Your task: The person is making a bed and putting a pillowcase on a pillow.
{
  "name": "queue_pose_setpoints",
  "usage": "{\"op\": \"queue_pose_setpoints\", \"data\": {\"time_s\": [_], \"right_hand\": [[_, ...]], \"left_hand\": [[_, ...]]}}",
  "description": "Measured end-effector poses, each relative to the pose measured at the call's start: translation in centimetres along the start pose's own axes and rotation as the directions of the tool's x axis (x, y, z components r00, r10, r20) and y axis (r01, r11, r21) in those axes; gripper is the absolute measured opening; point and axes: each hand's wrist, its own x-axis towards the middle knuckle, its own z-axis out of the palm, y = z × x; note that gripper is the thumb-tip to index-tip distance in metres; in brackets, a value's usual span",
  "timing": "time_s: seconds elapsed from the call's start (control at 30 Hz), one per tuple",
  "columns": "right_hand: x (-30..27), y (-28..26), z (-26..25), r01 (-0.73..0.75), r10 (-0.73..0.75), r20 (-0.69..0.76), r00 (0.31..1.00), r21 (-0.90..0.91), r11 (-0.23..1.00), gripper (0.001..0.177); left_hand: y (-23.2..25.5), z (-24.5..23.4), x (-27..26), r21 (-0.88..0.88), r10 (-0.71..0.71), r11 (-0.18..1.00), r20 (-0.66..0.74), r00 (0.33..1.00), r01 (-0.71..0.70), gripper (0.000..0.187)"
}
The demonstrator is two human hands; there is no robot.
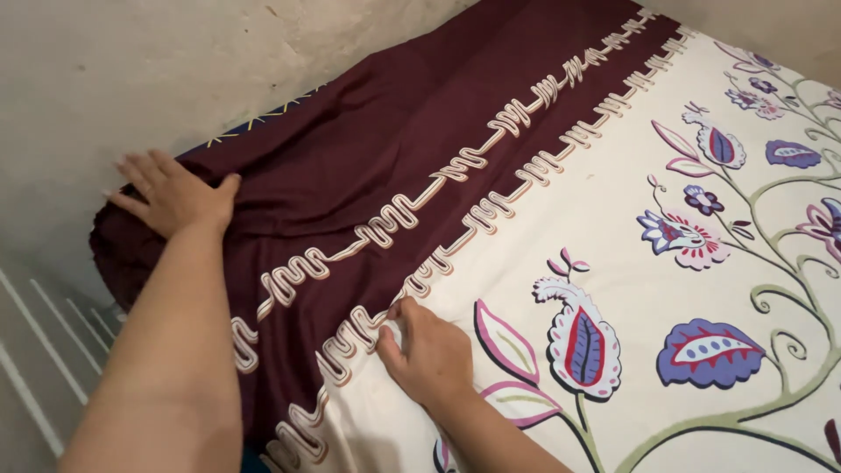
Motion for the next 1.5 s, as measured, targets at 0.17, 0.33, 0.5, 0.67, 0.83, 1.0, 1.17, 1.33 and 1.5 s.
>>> {"op": "queue_pose_setpoints", "data": {"time_s": [0.17, 0.33, 0.5, 0.67, 0.83, 1.0, 1.17, 1.33, 1.5], "right_hand": [[0.1, -0.1, -0.3, -0.029, 0.029, -0.017, 0.999, 0.019, 0.999, 0.025], [-0.2, 0.1, -0.1, -0.031, 0.032, -0.030, 0.999, 0.039, 0.999, 0.023], [-0.2, -0.4, -0.4, -0.004, 0.005, -0.039, 0.999, 0.027, 1.000, 0.024], [-0.1, 0.0, 0.1, 0.022, -0.023, -0.037, 0.999, -0.012, 1.000, 0.026], [-0.6, 0.1, 0.2, 0.039, -0.039, -0.041, 0.998, 0.000, 0.999, 0.027], [-1.0, -0.6, -0.9, 0.085, -0.085, 0.007, 0.996, -0.033, 0.996, 0.035], [-0.6, -2.6, -1.5, 0.043, -0.027, 0.155, 0.988, -0.097, 0.994, 0.056], [0.0, -4.5, 0.9, 0.149, -0.121, 0.257, 0.959, -0.092, 0.985, 0.071], [3.7, -5.4, 4.9, 0.290, -0.186, 0.508, 0.841, -0.133, 0.948, 0.071]], "left_hand": [[0.3, -0.8, 1.9, 0.205, 0.026, 0.975, 0.269, 0.963, -0.084, 0.134], [0.6, 3.1, 4.7, 0.228, 0.032, 0.965, 0.400, 0.916, -0.133, 0.093], [4.2, 4.4, 4.6, -0.531, -0.171, 0.817, 0.150, 0.974, 0.225, 0.036], [8.1, -6.1, 4.0, -0.620, -0.118, 0.785, -0.124, 0.985, 0.016, 0.025], [8.7, -10.9, 6.2, -0.362, -0.011, 0.928, -0.263, 0.965, -0.089, 0.015], [5.8, -7.7, 10.7, 0.352, 0.157, 0.932, -0.171, 0.973, -0.088, 0.024], [4.0, -6.5, 9.8, 0.821, 0.197, 0.568, -0.067, 0.978, -0.058, 0.033], [1.3, -4.7, 11.9, 0.825, 0.137, 0.526, -0.322, 0.937, 0.207, 0.029], [0.3, -6.7, 11.3, 0.676, -0.210, 0.728, 0.062, 0.976, 0.114, 0.004]]}}
